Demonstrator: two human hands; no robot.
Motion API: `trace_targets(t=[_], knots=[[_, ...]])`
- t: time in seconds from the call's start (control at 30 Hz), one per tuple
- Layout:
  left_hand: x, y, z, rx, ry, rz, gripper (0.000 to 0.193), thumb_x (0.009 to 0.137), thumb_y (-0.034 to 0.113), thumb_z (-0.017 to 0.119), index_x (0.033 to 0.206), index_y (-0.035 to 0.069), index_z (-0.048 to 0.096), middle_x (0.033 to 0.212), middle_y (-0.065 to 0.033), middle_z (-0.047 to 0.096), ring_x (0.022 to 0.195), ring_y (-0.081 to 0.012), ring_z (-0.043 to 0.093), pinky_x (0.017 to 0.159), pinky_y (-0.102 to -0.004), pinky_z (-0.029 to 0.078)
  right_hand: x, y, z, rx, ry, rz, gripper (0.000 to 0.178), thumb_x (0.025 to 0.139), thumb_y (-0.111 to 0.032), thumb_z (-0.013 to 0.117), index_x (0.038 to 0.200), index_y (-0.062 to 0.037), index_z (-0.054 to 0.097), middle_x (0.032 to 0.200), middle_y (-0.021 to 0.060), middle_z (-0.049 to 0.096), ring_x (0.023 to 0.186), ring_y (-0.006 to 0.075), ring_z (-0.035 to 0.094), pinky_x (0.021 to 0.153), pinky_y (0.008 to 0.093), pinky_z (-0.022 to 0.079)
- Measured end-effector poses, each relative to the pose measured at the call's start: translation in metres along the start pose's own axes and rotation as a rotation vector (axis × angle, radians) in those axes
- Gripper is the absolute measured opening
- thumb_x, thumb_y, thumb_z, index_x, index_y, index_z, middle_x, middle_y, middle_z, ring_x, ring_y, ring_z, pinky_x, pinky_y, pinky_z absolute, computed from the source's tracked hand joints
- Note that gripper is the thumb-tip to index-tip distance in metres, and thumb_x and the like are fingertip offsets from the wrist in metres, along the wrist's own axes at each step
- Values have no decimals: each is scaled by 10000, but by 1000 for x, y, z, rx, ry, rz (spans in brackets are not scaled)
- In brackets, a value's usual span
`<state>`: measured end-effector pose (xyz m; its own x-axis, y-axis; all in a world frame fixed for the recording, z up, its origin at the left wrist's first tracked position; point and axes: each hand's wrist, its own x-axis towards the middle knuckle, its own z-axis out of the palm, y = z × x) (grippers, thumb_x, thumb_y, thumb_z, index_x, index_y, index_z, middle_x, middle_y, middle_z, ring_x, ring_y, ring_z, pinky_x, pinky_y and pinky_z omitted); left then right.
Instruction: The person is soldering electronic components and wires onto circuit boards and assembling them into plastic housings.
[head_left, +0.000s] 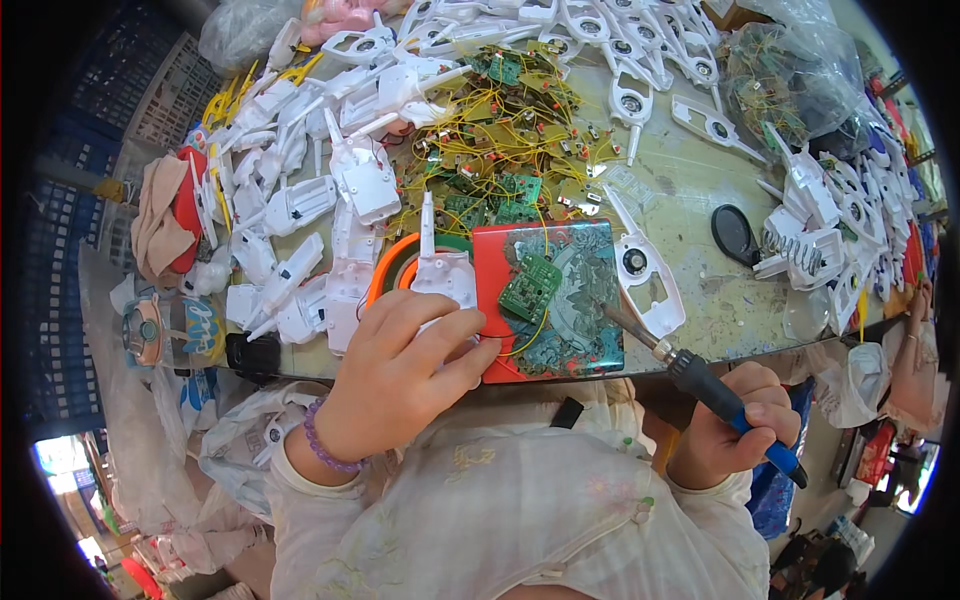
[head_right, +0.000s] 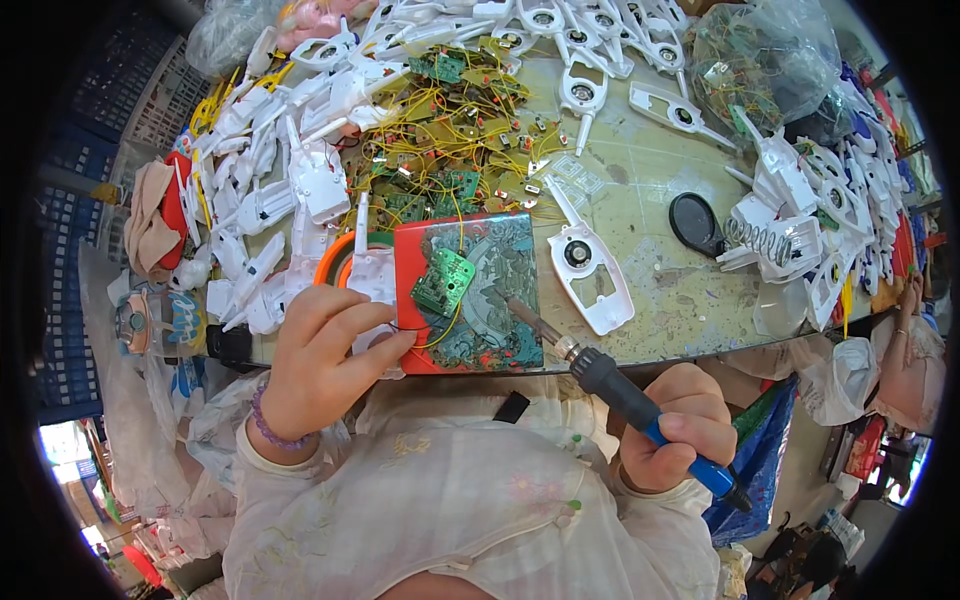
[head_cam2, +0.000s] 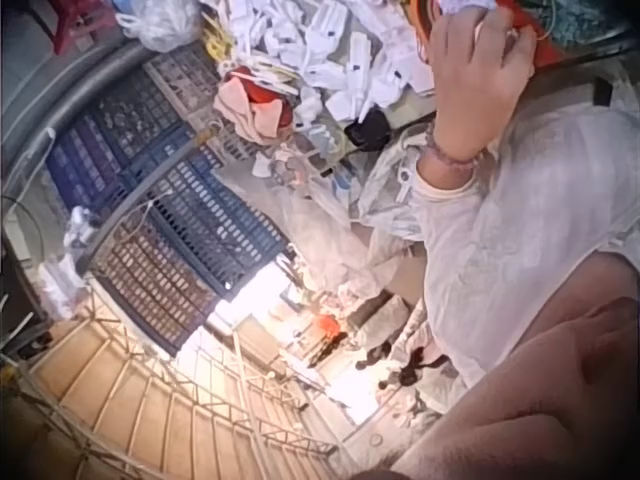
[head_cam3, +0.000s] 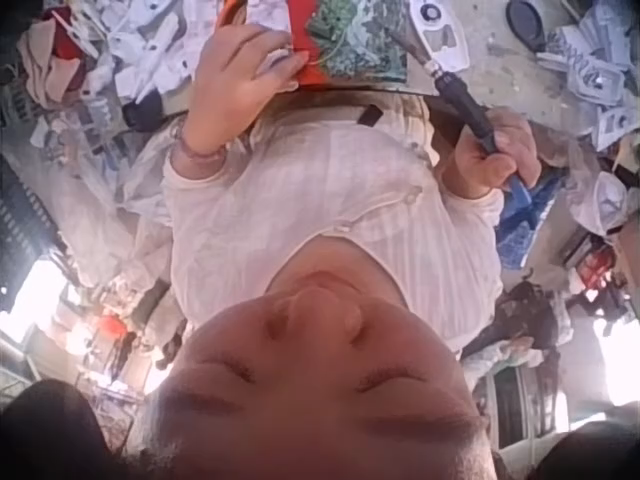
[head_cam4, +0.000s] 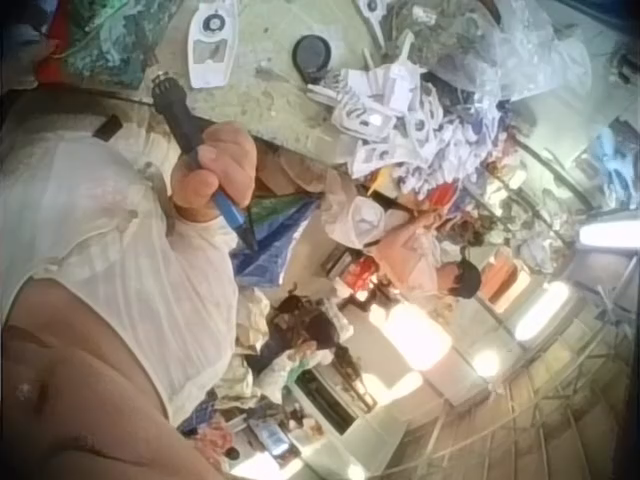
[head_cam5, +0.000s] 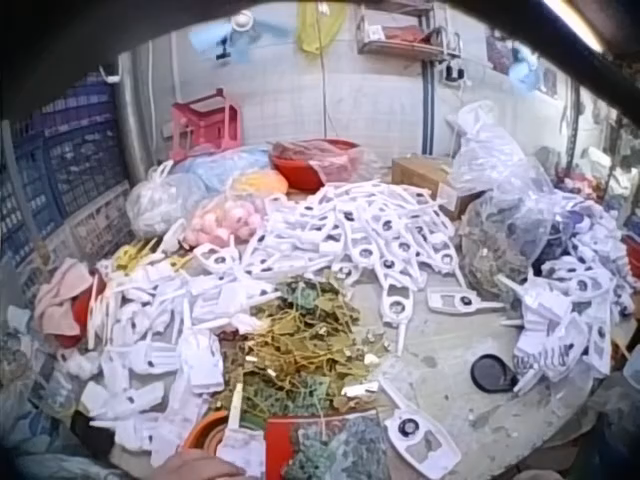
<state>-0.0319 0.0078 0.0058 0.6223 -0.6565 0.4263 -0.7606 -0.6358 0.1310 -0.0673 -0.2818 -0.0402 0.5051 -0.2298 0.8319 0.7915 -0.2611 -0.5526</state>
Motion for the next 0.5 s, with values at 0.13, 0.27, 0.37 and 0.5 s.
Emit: trace_targets(t=[0.13, 0.27, 0.37, 0.5], knots=[[4, -4, -6, -18, -65, 42, 266, 637, 92, 705, 893, 71, 637, 1001, -37, 590, 932, -223, 564, 774, -383, 465, 0, -4, 0, -5, -1, 54, 290, 976, -335, 465, 846, -77, 450, 686, 31, 416, 542, 154, 409, 493, 272, 305], [2, -14, -3, -335, -47, -28, 217, 671, 83, 714, 869, 68, 629, 955, -55, 616, 856, -241, 601, 775, -372, 463, 2, -6, -1, -11, -25, 72, 292, 977, -328, 466, 840, -72, 449, 678, 33, 420, 532, 156, 417, 488, 269, 304], [-1, -10, 7, -538, -7, -206, 207, 690, 80, 728, 876, 69, 640, 864, -50, 633, 799, -239, 607, 767, -353, 448, 3, -5, 1, -1, -41, 81, 288, 975, -318, 471, 836, -68, 447, 669, 35, 421, 524, 156, 419, 487, 266, 310], [5, 1, 18, -477, 107, -246, 184, 721, 69, 728, 889, 77, 654, 785, -27, 634, 744, -216, 601, 752, -342, 433, 2, -2, 5, 24, -26, 57, 277, 970, -302, 482, 839, -60, 452, 655, 39, 425, 517, 154, 421, 477, 263, 328]])
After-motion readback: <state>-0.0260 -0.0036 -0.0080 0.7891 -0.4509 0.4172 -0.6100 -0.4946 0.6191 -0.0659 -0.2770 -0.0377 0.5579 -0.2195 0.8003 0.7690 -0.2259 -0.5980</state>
